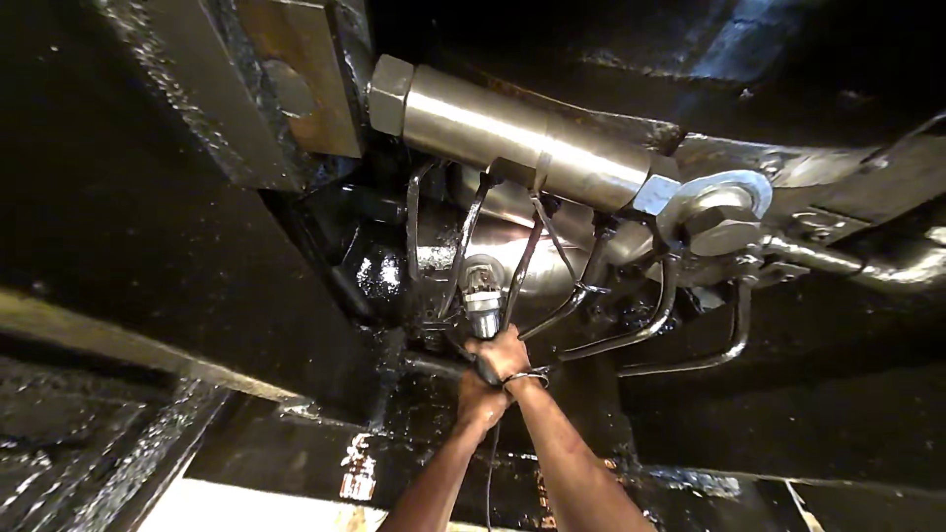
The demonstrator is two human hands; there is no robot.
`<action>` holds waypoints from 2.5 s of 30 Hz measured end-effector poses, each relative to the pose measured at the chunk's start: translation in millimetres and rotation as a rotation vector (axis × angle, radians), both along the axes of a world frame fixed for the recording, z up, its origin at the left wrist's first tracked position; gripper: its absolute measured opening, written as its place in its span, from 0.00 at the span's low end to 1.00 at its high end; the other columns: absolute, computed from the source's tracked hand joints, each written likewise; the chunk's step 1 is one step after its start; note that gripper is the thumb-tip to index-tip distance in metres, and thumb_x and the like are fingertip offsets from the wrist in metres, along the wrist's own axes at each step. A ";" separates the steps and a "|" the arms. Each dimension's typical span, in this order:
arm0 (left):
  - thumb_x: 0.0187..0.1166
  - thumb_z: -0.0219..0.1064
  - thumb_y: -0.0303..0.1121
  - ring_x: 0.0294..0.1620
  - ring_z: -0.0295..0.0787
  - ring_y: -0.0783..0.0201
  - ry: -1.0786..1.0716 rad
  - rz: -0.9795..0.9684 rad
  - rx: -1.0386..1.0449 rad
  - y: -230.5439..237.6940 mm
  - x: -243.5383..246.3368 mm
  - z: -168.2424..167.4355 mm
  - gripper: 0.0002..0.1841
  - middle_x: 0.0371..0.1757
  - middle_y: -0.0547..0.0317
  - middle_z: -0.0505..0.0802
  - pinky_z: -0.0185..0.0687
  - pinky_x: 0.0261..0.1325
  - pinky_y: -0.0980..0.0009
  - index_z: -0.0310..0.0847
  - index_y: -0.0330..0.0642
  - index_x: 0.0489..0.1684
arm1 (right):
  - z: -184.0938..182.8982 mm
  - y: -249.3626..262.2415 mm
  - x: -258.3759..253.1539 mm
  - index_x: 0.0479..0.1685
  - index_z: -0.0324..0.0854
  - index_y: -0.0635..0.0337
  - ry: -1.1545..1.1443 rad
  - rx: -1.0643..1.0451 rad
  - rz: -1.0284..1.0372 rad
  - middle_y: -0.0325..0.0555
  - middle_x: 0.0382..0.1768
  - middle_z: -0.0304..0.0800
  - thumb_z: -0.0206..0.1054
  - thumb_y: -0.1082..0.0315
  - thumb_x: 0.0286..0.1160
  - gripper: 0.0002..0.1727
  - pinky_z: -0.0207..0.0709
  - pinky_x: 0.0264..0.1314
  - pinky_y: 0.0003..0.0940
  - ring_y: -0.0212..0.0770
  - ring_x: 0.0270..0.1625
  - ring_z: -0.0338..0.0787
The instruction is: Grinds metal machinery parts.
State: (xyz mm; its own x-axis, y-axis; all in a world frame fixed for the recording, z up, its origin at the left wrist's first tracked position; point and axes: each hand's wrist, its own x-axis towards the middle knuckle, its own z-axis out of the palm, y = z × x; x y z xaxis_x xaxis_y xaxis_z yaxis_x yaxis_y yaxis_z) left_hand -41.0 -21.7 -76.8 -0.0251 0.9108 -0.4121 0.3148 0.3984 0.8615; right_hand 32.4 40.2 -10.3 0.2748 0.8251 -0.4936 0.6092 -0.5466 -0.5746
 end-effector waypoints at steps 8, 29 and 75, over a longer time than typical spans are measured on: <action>0.44 0.89 0.47 0.61 0.88 0.60 0.016 -0.036 -0.005 0.8 -2.3 -7.0 0.43 0.57 0.51 0.92 0.84 0.68 0.58 0.78 0.37 0.65 | 0.3 0.6 -0.2 0.73 0.73 0.63 0.016 -0.031 -0.027 0.62 0.59 0.89 0.88 0.41 0.45 0.54 0.81 0.68 0.59 0.59 0.65 0.88; 0.47 0.88 0.35 0.54 0.91 0.65 -0.175 0.044 -0.006 -0.6 -1.0 -6.3 0.40 0.52 0.54 0.93 0.90 0.59 0.62 0.76 0.39 0.66 | -2.5 -1.3 -0.4 0.70 0.76 0.63 0.055 -0.007 -0.075 0.60 0.53 0.91 0.89 0.42 0.43 0.51 0.83 0.65 0.59 0.58 0.60 0.91; 0.55 0.86 0.33 0.46 0.92 0.63 -0.076 0.004 -0.015 2.3 -1.8 2.9 0.31 0.46 0.51 0.92 0.90 0.53 0.62 0.79 0.36 0.59 | -17.6 -2.7 5.3 0.62 0.86 0.46 0.119 0.130 -0.049 0.48 0.49 0.95 0.87 0.41 0.42 0.40 0.85 0.59 0.62 0.51 0.55 0.93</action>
State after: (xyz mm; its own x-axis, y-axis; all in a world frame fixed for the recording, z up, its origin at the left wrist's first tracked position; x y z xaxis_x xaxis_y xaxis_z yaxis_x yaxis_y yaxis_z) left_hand -42.8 -19.4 -73.9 0.0027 0.9045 -0.4264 0.2472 0.4125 0.8768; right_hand 37.6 37.5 -27.9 0.2624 0.8712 -0.4148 0.5068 -0.4902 -0.7091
